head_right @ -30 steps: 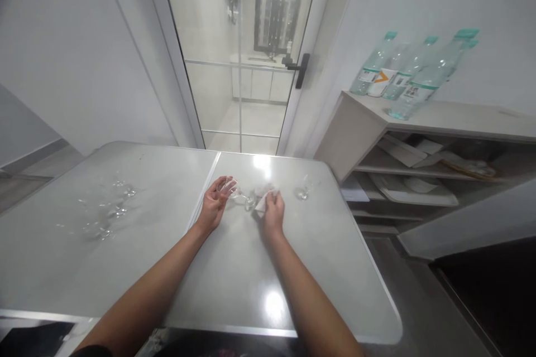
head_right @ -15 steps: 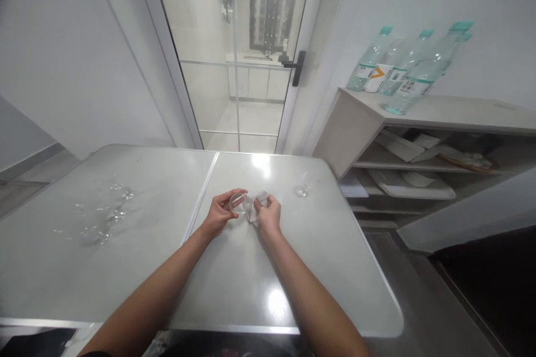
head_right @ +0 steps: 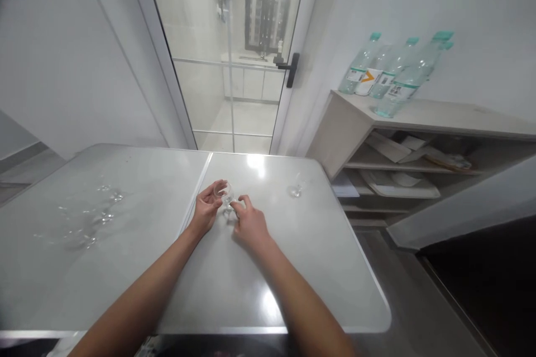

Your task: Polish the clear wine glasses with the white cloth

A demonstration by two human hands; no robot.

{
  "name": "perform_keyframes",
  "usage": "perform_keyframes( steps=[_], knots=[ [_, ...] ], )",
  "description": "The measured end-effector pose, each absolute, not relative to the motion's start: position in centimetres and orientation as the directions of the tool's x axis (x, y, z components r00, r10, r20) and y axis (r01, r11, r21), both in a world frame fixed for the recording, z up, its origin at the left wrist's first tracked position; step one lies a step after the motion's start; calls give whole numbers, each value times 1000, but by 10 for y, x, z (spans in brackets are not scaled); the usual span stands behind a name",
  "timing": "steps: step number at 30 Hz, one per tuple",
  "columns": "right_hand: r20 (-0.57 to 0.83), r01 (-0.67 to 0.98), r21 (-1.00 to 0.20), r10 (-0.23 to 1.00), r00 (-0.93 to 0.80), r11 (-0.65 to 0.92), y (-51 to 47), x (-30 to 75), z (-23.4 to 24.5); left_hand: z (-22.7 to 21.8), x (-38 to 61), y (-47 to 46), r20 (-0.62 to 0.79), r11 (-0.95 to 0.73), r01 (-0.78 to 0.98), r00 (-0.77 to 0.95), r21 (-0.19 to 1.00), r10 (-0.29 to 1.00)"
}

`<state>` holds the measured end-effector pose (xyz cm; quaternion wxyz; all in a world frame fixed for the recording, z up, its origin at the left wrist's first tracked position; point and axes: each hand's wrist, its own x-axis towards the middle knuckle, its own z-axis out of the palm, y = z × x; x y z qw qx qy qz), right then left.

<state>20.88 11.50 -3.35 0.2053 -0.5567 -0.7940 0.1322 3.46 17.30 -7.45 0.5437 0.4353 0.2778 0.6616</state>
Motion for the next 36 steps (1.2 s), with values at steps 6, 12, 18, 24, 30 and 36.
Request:
perform_keyframes(
  steps=[6, 12, 18, 24, 30, 36],
  knots=[
    [8, 865, -292, 905, -425, 408, 113, 199, -32, -71, 38, 171, 299, -274, -381, 6, 883, 954],
    [-51, 871, -268, 897, -440, 412, 113, 195, -31, -71, 39, 172, 282, -256, -345, 27, 903, 959],
    [-93, 939, -236, 956, -278, 250, 117, 194, -34, -68, 39, 176, 304, -287, -373, -14, 882, 953],
    [-111, 974, -203, 990, 84, -105, 139, 235, -42, -71, 37, 178, 244, -258, -335, -85, 906, 966],
    [-145, 936, -185, 950, 276, -300, 152, 266, -47, -71, 41, 175, 236, -240, -288, -51, 927, 970],
    [-130, 939, -190, 955, 266, -287, 152, 265, -51, -72, 41, 177, 196, -206, -277, -62, 938, 979]
  ],
)
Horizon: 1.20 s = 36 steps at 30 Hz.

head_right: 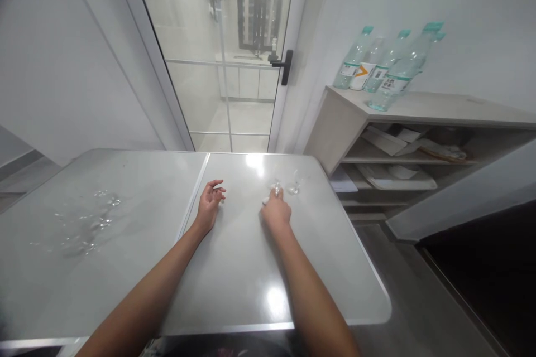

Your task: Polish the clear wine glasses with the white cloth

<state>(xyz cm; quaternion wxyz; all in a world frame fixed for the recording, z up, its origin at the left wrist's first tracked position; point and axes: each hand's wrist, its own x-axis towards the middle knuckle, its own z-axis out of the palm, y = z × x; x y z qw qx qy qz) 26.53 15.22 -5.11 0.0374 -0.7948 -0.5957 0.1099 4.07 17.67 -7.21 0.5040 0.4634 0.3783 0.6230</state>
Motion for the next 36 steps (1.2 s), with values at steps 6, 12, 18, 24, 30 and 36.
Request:
perform_keyframes(
  steps=[6, 12, 18, 24, 30, 36],
  knots=[
    [-140, 940, -204, 959, 248, -273, 153, 266, -51, -73, 41, 178, 212, -218, -270, -54, 938, 976],
    [-86, 924, -219, 950, 301, -313, 148, 259, -41, -72, 40, 177, 179, -182, -322, -39, 929, 983],
    [201, 922, -386, 974, 102, -17, 138, 235, -42, -75, 37, 179, 104, -124, -466, -68, 876, 992],
    [236, 417, -778, 834, -499, 470, 142, 224, -62, -76, 27, 188, 39, -119, -635, -140, 764, 989],
    [81, -11, -997, 937, -340, 82, 155, 238, -60, -68, -33, 201, 16, -208, -890, -220, 406, 975],
    [43, -12, -999, 908, -416, 42, 156, 236, -63, -68, -121, 213, 55, -519, -837, -518, 174, 853]
  ],
)
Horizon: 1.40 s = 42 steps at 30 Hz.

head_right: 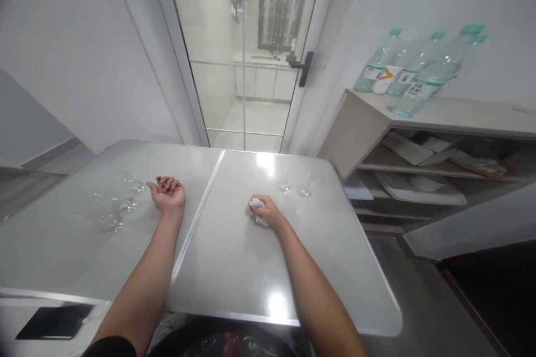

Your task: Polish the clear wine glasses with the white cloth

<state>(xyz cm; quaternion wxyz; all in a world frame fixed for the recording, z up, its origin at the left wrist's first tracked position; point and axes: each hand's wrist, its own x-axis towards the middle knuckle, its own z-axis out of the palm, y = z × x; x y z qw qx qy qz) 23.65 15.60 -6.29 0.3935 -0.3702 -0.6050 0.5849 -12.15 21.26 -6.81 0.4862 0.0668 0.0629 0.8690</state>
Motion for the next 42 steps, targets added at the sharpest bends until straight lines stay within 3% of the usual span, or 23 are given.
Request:
perform_keyframes(
  steps=[4, 9, 12, 17, 22, 26, 42],
  knots=[
    [81, -39, -997, 901, -427, 71, 158, 237, -68, -69, -145, 214, 4, -577, -809, -580, 113, 814],
    [92, -27, -996, 890, -447, 90, 161, 239, -72, -76, -155, 215, -129, -653, -742, -670, 151, 731],
    [79, -29, -997, 887, -455, 74, 162, 239, -74, -82, -160, 217, -193, -698, -670, -742, 255, 642],
    [82, -31, -997, 880, -468, 77, 164, 240, -78, -86, -165, 222, -177, -715, -515, -850, 472, 496],
    [78, -20, -997, 879, -471, 78, 164, 240, -80, -92, -169, 228, -43, -635, -418, -854, 649, 519],
    [63, -16, -998, 883, -466, 62, 164, 239, -80, -95, -174, 229, 128, -621, -312, -818, 719, 560],
    [60, -16, -998, 886, -461, 59, 163, 239, -78, -92, -173, 228, 282, -672, -254, -764, 696, 581]
  ],
)
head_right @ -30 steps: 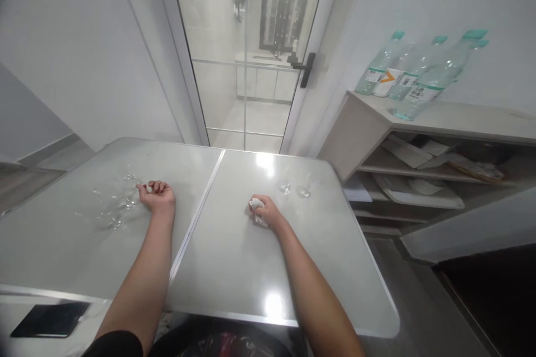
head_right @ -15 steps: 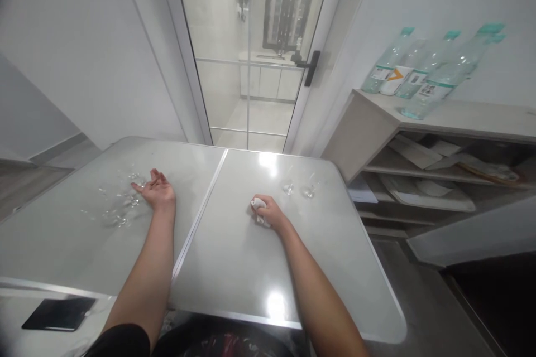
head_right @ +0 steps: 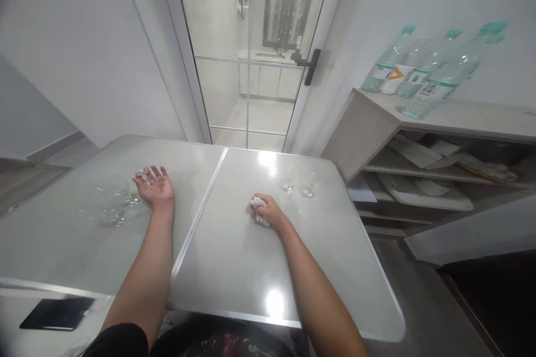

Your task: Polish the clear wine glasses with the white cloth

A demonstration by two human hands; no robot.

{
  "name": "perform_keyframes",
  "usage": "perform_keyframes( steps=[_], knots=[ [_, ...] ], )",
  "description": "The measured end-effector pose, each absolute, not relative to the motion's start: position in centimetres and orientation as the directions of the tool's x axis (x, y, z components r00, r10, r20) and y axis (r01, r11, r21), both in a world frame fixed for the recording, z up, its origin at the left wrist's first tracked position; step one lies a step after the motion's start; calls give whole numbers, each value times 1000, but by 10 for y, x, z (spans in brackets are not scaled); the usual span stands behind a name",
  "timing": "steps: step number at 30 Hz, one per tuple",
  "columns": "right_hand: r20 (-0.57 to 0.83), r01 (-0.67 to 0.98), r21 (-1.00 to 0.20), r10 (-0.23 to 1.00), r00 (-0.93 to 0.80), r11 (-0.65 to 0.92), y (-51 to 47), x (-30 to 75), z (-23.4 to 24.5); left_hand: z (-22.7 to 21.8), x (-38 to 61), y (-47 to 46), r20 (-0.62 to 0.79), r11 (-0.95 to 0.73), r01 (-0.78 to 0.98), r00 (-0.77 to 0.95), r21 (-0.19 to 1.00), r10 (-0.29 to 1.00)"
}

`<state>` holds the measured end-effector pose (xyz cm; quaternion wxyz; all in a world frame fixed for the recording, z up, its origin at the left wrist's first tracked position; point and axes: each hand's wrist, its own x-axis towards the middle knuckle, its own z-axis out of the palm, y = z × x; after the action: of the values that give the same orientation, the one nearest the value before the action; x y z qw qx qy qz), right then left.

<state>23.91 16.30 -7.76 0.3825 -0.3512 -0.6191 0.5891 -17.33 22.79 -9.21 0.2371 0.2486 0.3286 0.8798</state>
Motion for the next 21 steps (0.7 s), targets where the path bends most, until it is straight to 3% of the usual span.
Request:
perform_keyframes(
  steps=[9, 13, 21],
  knots=[
    [108, -110, -992, 871, -479, 62, 162, 238, -75, -77, -137, 228, 201, -622, -496, -661, 606, 723],
    [163, -256, -965, 905, -392, 63, 158, 237, -73, -72, -105, 225, 235, -525, -552, -510, 648, 827],
    [65, -374, -927, 968, -243, -32, 153, 229, -70, -67, -52, 209, 325, -374, -497, -187, 783, 927]
  ],
)
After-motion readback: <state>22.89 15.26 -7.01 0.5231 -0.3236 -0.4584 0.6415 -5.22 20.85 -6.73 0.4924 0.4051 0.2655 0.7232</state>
